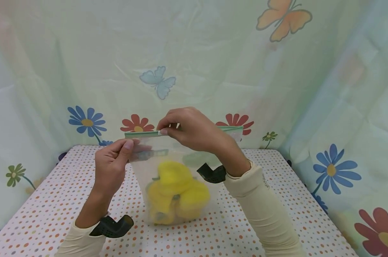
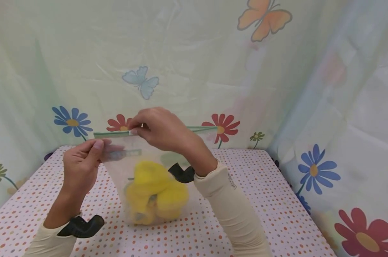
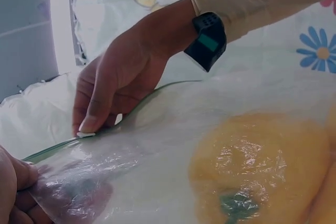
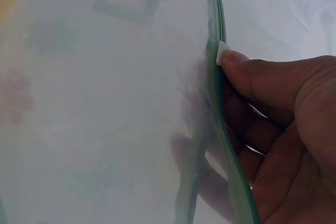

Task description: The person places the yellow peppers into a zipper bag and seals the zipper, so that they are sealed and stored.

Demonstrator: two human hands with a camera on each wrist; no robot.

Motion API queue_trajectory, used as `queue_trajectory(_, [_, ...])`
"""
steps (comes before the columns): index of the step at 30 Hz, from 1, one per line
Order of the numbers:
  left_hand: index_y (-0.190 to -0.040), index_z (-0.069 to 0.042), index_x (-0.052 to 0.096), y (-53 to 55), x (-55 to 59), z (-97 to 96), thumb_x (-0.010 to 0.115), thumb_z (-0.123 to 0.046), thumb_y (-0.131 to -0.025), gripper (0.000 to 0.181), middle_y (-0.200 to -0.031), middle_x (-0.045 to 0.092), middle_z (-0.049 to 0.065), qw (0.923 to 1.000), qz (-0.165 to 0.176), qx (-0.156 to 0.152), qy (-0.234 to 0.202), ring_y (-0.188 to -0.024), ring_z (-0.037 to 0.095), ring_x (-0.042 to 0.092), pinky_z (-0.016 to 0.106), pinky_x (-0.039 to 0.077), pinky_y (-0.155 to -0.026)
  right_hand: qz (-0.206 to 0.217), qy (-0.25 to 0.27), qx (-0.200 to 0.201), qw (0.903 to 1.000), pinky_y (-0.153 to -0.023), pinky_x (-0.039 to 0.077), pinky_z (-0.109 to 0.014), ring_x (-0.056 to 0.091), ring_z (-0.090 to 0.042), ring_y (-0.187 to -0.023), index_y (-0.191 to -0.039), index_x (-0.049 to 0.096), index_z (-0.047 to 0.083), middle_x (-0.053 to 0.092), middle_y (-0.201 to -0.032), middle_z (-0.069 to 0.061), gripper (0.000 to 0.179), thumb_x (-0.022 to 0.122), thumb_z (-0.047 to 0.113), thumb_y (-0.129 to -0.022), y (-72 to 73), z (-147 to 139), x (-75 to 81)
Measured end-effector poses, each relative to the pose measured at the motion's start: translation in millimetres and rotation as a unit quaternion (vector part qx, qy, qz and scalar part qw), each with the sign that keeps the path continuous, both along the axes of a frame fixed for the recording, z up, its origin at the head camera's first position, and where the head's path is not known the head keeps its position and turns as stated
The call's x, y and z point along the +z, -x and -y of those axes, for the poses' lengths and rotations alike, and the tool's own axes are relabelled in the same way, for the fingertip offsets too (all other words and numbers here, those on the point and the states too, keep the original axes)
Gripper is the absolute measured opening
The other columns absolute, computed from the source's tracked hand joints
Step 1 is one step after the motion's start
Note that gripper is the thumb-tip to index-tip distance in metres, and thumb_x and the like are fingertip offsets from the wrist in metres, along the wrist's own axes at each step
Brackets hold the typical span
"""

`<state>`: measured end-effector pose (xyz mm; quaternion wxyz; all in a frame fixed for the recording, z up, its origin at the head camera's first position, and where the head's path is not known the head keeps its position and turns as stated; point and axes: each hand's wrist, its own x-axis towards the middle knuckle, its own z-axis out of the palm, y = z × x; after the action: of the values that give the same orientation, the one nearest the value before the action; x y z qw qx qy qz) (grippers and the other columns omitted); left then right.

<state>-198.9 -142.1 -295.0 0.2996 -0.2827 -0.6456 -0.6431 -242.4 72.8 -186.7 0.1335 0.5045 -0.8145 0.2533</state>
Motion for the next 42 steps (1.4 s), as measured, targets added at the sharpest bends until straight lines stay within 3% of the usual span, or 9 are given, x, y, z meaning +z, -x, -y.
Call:
queue_trajectory(12, [-0.111, 0.014, 0.063, 3.1, -4.2, 7.2, 0.048, -0.004, -0.1, 0.026, -0.094, 0.074, 0.01, 0.9996, 0.027, -0.012, 0.006, -0.083, 0.021, 0.072, 0.03, 0.054, -0.081, 0.025, 0.012, -0.015, 0.9995, -0.078, 0.05, -0.03, 0.058, -0.01, -0.082, -0.097, 0.075, 0.006, 0.068, -0.093, 0.003, 0.011, 0.067, 0.005, -0.09, 7.6, -33.8, -4.1])
queue_trajectory(20, [-0.11, 0.017, 0.062, 6.4, -4.2, 6.3, 0.049, -0.005, -0.1, 0.027, -0.09, 0.074, 0.009, 0.9986, 0.043, -0.01, -0.028, -0.081, 0.021, 0.072, 0.028, 0.054, -0.078, 0.015, 0.021, -0.022, 0.9994, -0.078, 0.05, -0.031, 0.058, -0.011, -0.081, -0.098, 0.074, 0.006, 0.068, -0.094, 0.002, 0.011, 0.067, 0.004, -0.089, 12.7, -59.1, -6.3])
queue_trajectory(34, [-0.11, 0.019, 0.06, 15.2, -7.0, 7.9, 0.05, -0.006, -0.1, 0.029, -0.091, 0.074, 0.011, 0.9975, 0.05, -0.031, -0.04, -0.081, 0.025, 0.072, 0.035, 0.054, -0.079, 0.017, 0.029, -0.081, 0.9962, -0.077, 0.05, -0.033, 0.059, -0.01, -0.083, -0.101, 0.074, 0.007, 0.069, -0.097, 0.004, 0.014, 0.067, 0.005, -0.089, 16.2, -94.7, -11.1])
queue_trajectory(39, [-0.11, 0.018, 0.061, 15.0, -6.3, 10.3, 0.05, -0.007, -0.1, 0.029, -0.09, 0.074, 0.01, 0.9978, 0.055, -0.018, -0.034, -0.081, 0.024, 0.072, 0.033, 0.054, -0.079, 0.011, 0.034, -0.083, 0.9959, -0.075, 0.051, -0.032, 0.059, -0.01, -0.081, -0.101, 0.074, 0.007, 0.069, -0.098, 0.003, 0.014, 0.068, 0.004, -0.089, 19.0, -97.9, -12.1])
queue_trajectory(42, [-0.11, 0.017, 0.061, 14.2, -5.8, 12.7, 0.05, -0.007, -0.1, 0.028, -0.089, 0.074, 0.008, 0.9979, 0.056, -0.005, -0.031, -0.08, 0.022, 0.072, 0.03, 0.054, -0.079, 0.003, 0.04, -0.087, 0.9954, -0.067, 0.05, -0.028, 0.058, -0.01, -0.072, -0.101, 0.074, 0.007, 0.069, -0.096, 0.002, 0.014, 0.067, 0.003, -0.089, 20.7, -102.2, -13.7])
